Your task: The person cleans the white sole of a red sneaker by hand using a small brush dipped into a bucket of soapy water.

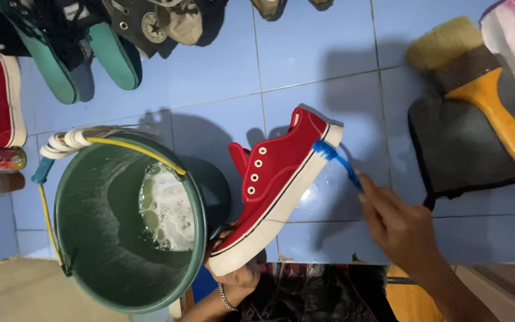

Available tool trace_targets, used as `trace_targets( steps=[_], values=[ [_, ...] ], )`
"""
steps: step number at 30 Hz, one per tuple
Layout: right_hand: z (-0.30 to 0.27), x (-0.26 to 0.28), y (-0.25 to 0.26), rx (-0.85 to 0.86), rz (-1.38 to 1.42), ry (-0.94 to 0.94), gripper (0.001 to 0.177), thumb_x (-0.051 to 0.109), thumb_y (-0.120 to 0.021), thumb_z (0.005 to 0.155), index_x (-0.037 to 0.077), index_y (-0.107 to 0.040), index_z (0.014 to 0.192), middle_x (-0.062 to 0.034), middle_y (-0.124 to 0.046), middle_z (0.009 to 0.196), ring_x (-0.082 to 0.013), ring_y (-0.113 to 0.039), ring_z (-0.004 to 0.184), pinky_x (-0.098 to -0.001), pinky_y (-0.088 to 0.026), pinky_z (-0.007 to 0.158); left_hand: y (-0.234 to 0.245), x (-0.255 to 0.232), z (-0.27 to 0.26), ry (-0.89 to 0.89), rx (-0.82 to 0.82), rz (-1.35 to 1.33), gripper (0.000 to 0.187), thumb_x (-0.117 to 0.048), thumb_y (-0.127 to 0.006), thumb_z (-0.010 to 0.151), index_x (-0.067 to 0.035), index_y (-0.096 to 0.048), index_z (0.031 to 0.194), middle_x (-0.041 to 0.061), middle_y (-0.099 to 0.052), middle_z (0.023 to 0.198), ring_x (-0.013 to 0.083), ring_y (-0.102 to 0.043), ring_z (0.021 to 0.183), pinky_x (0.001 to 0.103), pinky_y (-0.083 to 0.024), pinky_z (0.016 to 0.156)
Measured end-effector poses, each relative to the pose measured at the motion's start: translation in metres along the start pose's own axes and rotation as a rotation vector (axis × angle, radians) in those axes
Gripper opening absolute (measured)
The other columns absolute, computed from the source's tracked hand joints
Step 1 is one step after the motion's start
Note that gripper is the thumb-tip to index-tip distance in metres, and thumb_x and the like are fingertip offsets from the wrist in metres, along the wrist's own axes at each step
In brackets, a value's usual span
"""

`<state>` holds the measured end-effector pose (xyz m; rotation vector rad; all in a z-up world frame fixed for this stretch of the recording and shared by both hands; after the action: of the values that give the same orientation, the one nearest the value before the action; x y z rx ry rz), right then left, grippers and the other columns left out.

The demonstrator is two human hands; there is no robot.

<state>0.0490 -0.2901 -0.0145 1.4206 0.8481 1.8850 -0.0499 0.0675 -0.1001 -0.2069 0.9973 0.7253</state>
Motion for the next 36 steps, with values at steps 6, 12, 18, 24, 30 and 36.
trace_targets(
  steps=[6,12,18,24,30,36],
  values=[
    [-0.031,0.005,-0.020,-0.002,-0.218,0.097,0.045,0.021,-0.056,0.101,0.011,-0.059,0.144,-0.0043,-0.073,0.130,-0.0191,-0.073,0.082,-0.0369,-0.046,0.050,0.041,0.077,-0.063,0.241,-0.241,-0.321,0.021,-0.010,-0.056,0.101,0.007,-0.059,0.113,0.028,-0.065,0.106,0.0378,-0.066,0.093,0.055,-0.060,0.090],
    [-0.022,0.026,-0.003,-0.135,-0.302,0.021,0.038,0.017,-0.059,0.108,0.005,-0.065,0.143,-0.0068,-0.067,0.082,-0.0251,-0.051,0.050,-0.0412,-0.041,0.051,0.007,0.020,-0.018,0.083,-0.177,-0.200,0.047,-0.025,-0.076,0.089,0.003,-0.054,0.119,0.023,-0.067,0.106,0.0326,-0.069,0.092,0.050,-0.061,0.089],
    [-0.041,0.020,-0.022,-0.043,-0.178,0.041,0.046,0.012,-0.055,0.103,0.007,-0.056,0.148,-0.0060,-0.067,0.145,-0.0200,-0.061,0.059,-0.0356,-0.045,0.052,0.008,0.010,-0.019,0.016,-0.163,-0.236,0.051,-0.021,-0.076,0.090,0.005,-0.053,0.128,0.026,-0.067,0.120,0.0356,-0.069,0.107,0.055,-0.059,0.102],
    [-0.052,0.058,-0.031,0.004,-0.179,0.273,0.046,0.021,-0.041,0.103,0.012,-0.056,0.145,-0.0031,-0.073,0.128,-0.0156,-0.047,0.048,-0.0360,-0.038,0.045,0.031,0.040,-0.036,0.054,-0.205,0.080,0.026,-0.004,-0.075,0.089,0.004,-0.060,0.108,0.019,-0.071,0.103,0.0266,-0.070,0.089,0.040,-0.061,0.086],
    [-0.038,0.101,-0.010,-0.049,-0.098,0.449,0.031,0.010,-0.059,0.099,-0.007,-0.062,0.124,-0.0140,-0.073,0.120,-0.0140,-0.050,0.053,-0.0339,-0.041,0.046,0.041,0.088,-0.066,0.272,-0.203,-0.415,0.022,-0.012,-0.047,0.106,0.005,-0.059,0.115,0.027,-0.066,0.106,0.0404,-0.065,0.097,0.056,-0.057,0.096],
    [-0.057,0.080,-0.023,-0.018,0.024,0.327,0.038,0.017,-0.050,0.102,0.000,-0.062,0.134,-0.0087,-0.075,0.119,-0.0118,-0.061,0.056,-0.0330,-0.046,0.050,0.048,0.063,-0.056,0.091,-0.253,-0.283,0.027,0.000,-0.065,0.092,0.006,-0.056,0.116,0.026,-0.065,0.107,0.0374,-0.067,0.095,0.053,-0.061,0.089]
  ],
)
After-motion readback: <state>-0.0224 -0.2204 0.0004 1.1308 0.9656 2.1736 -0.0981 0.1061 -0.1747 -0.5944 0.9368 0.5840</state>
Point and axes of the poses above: each hand's wrist, its own z-axis towards the middle knuckle, its own y-axis out of the back of the hand, x = y × z, the point moved 9 cm from there along z, towards the middle knuckle
